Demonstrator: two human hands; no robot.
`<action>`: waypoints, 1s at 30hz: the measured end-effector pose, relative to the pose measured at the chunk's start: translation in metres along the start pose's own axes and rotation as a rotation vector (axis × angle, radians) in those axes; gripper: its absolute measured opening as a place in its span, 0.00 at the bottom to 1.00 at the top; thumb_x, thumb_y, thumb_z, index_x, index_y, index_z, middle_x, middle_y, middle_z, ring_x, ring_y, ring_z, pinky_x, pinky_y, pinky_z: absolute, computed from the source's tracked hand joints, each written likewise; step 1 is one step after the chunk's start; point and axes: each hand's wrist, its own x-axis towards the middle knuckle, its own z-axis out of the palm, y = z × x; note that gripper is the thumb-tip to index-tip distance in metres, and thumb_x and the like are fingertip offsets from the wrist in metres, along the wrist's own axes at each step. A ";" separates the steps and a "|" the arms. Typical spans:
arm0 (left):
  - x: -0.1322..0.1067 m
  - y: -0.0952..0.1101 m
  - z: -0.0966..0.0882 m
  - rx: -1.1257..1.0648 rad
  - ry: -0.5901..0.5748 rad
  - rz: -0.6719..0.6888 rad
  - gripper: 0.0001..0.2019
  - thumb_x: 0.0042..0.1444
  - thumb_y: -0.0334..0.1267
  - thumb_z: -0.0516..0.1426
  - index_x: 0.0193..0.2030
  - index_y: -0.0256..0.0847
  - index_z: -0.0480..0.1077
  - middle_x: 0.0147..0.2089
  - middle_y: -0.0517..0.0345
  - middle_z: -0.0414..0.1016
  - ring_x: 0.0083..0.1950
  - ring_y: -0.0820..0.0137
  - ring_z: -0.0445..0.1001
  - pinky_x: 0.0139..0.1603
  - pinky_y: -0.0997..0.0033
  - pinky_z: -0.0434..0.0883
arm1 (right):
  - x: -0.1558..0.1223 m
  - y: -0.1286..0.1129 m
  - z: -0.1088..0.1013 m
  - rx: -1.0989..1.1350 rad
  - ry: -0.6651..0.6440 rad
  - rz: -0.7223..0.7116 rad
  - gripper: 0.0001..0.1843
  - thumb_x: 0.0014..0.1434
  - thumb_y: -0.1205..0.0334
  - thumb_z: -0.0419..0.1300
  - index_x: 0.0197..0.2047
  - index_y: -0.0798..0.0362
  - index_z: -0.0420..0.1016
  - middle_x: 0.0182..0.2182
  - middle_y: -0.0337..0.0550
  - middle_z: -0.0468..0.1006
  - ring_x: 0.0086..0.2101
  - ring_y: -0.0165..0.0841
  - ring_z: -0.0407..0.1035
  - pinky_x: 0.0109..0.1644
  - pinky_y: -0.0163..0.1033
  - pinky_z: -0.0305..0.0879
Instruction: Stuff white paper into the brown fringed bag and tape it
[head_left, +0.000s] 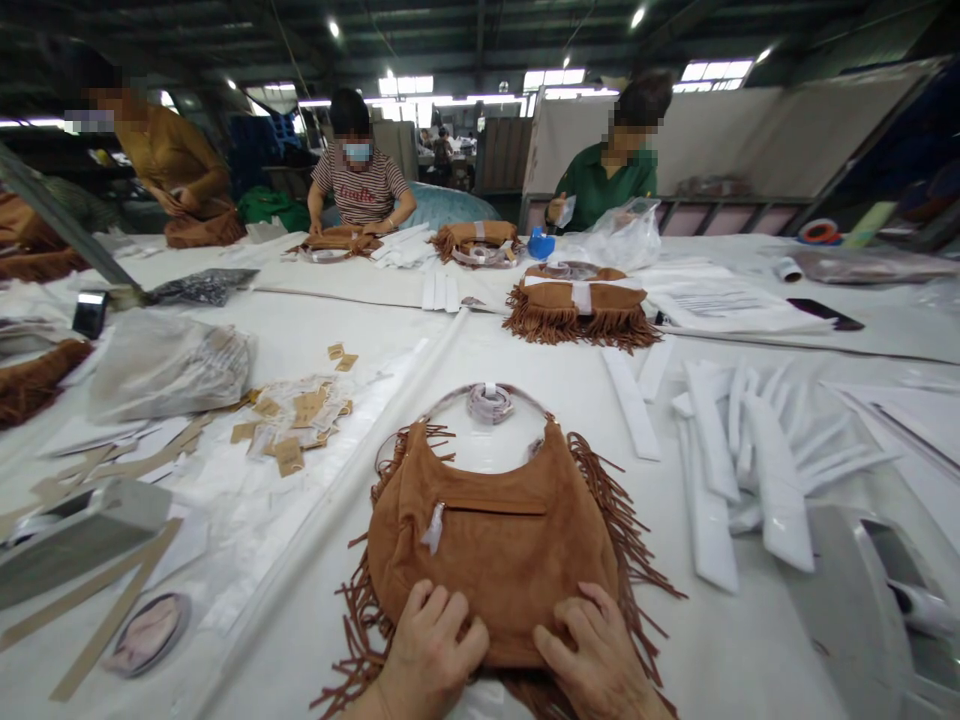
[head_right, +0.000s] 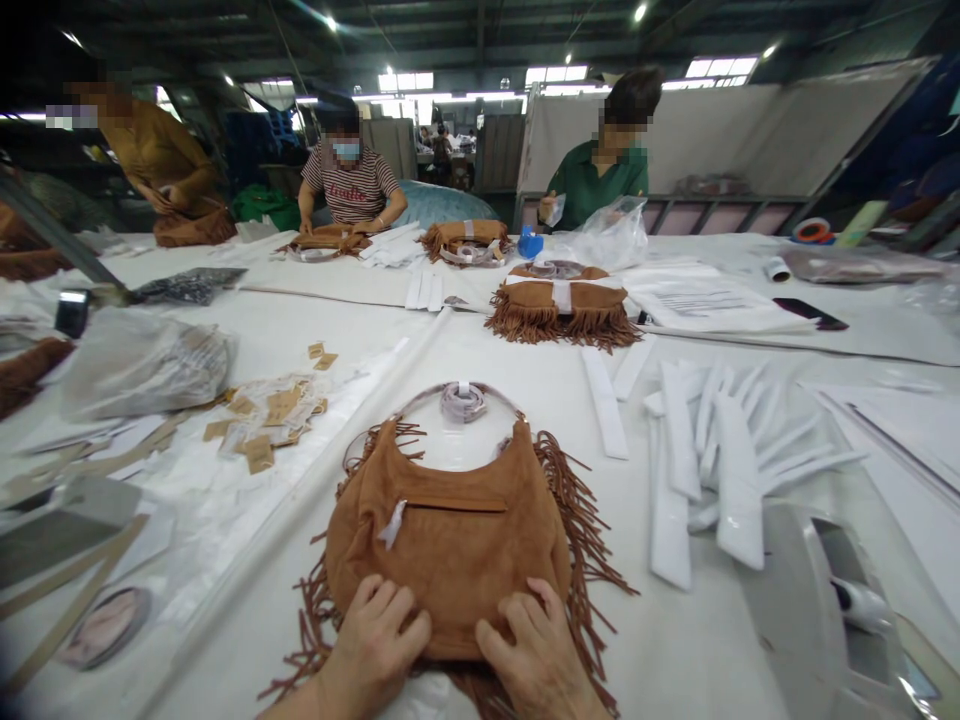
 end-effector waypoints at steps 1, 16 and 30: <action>0.000 -0.002 0.000 0.002 -0.006 0.009 0.08 0.62 0.32 0.48 0.35 0.42 0.67 0.30 0.57 0.63 0.33 0.66 0.58 0.41 0.61 0.56 | -0.001 0.001 0.000 0.011 -0.012 -0.005 0.17 0.66 0.69 0.43 0.38 0.50 0.72 0.31 0.40 0.67 0.35 0.32 0.60 0.58 0.51 0.51; -0.022 -0.048 -0.014 -0.073 -0.257 0.011 0.08 0.58 0.30 0.54 0.29 0.42 0.61 0.29 0.60 0.63 0.32 0.67 0.58 0.35 0.64 0.53 | -0.020 0.021 -0.003 0.095 -0.130 -0.105 0.12 0.64 0.73 0.45 0.35 0.54 0.67 0.27 0.41 0.69 0.30 0.33 0.60 0.35 0.38 0.60; 0.000 -0.072 -0.019 -0.252 -0.682 -0.261 0.13 0.56 0.50 0.59 0.34 0.42 0.66 0.37 0.57 0.75 0.41 0.62 0.71 0.40 0.66 0.63 | 0.000 0.041 0.007 0.086 -0.287 0.117 0.13 0.67 0.52 0.50 0.36 0.52 0.64 0.28 0.39 0.72 0.29 0.32 0.67 0.32 0.36 0.60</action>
